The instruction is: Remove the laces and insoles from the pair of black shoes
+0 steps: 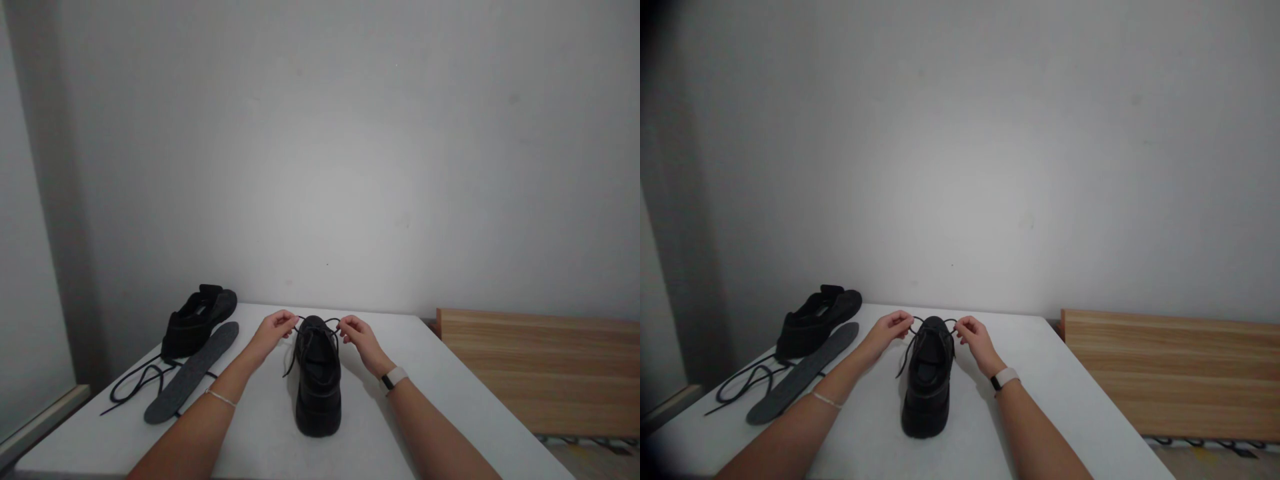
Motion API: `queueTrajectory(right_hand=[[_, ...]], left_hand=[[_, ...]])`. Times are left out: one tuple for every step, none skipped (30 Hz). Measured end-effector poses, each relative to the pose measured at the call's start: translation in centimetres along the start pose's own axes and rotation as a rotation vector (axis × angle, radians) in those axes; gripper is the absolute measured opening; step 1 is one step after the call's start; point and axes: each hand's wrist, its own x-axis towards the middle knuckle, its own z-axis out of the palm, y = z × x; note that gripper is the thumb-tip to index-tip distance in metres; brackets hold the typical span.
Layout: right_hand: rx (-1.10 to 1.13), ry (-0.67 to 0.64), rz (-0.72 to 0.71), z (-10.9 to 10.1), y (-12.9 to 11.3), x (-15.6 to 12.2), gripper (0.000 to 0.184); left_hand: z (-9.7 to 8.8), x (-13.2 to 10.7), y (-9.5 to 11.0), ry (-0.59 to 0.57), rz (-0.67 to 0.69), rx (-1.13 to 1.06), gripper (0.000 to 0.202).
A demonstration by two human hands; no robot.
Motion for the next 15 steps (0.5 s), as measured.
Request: queueTrajectory(right_hand=[[-0.006,-0.038,0.009,0.0,0.0,-0.1,0.025],[-0.014,-0.082,0.016,0.1,0.1,-0.1,0.025],[-0.025,-0.123,0.021,0.1,0.1,-0.1,0.026],[-0.033,-0.143,0.023,0.1,0.2,-0.1,0.026],[-0.037,-0.136,0.022,0.0,0.3,0.0,0.027],[-0.036,-0.101,0.017,-0.1,0.5,0.1,0.028],[-0.030,-0.052,0.013,-0.3,0.6,0.2,0.029],[-0.022,-0.003,0.010,-0.5,0.7,0.4,0.029],[-0.014,0.034,0.009,-0.7,0.8,0.5,0.030],[-0.006,0.052,0.010,-0.9,0.8,0.6,0.030],[-0.001,0.050,0.015,-1.0,0.8,0.6,0.030],[0.005,0.037,0.023,-1.0,0.8,0.5,0.030],[0.006,0.008,0.036,-1.0,0.7,0.5,0.030],[0.003,-0.031,0.051,-0.9,0.6,0.3,0.030],[-0.004,-0.075,0.065,-0.8,0.5,0.2,0.029]], left_hand=[[0.1,-0.1,-0.1,-0.047,-0.010,0.007,0.031],[0.3,-0.1,-0.2,-0.093,-0.016,0.012,0.030],[0.4,-0.2,-0.2,-0.127,-0.016,0.014,0.030],[0.4,-0.2,-0.3,-0.140,-0.011,0.012,0.030],[0.4,-0.1,-0.3,-0.129,-0.005,0.007,0.031],[0.3,-0.1,-0.2,-0.098,0.000,-0.002,0.032],[0.2,0.0,-0.2,-0.053,0.006,-0.015,0.032],[0.0,0.1,-0.1,-0.006,0.008,-0.030,0.033],[-0.2,0.1,0.0,0.034,0.007,-0.046,0.034],[-0.3,0.2,0.0,0.058,-0.001,-0.059,0.034],[-0.3,0.1,0.1,0.063,-0.012,-0.063,0.034],[-0.3,0.1,0.1,0.049,-0.024,-0.056,0.034],[-0.2,0.0,0.0,0.019,-0.038,-0.041,0.033],[0.0,-0.1,0.0,-0.021,-0.050,-0.022,0.033],[0.1,-0.1,-0.2,-0.062,-0.057,-0.007,0.033]])
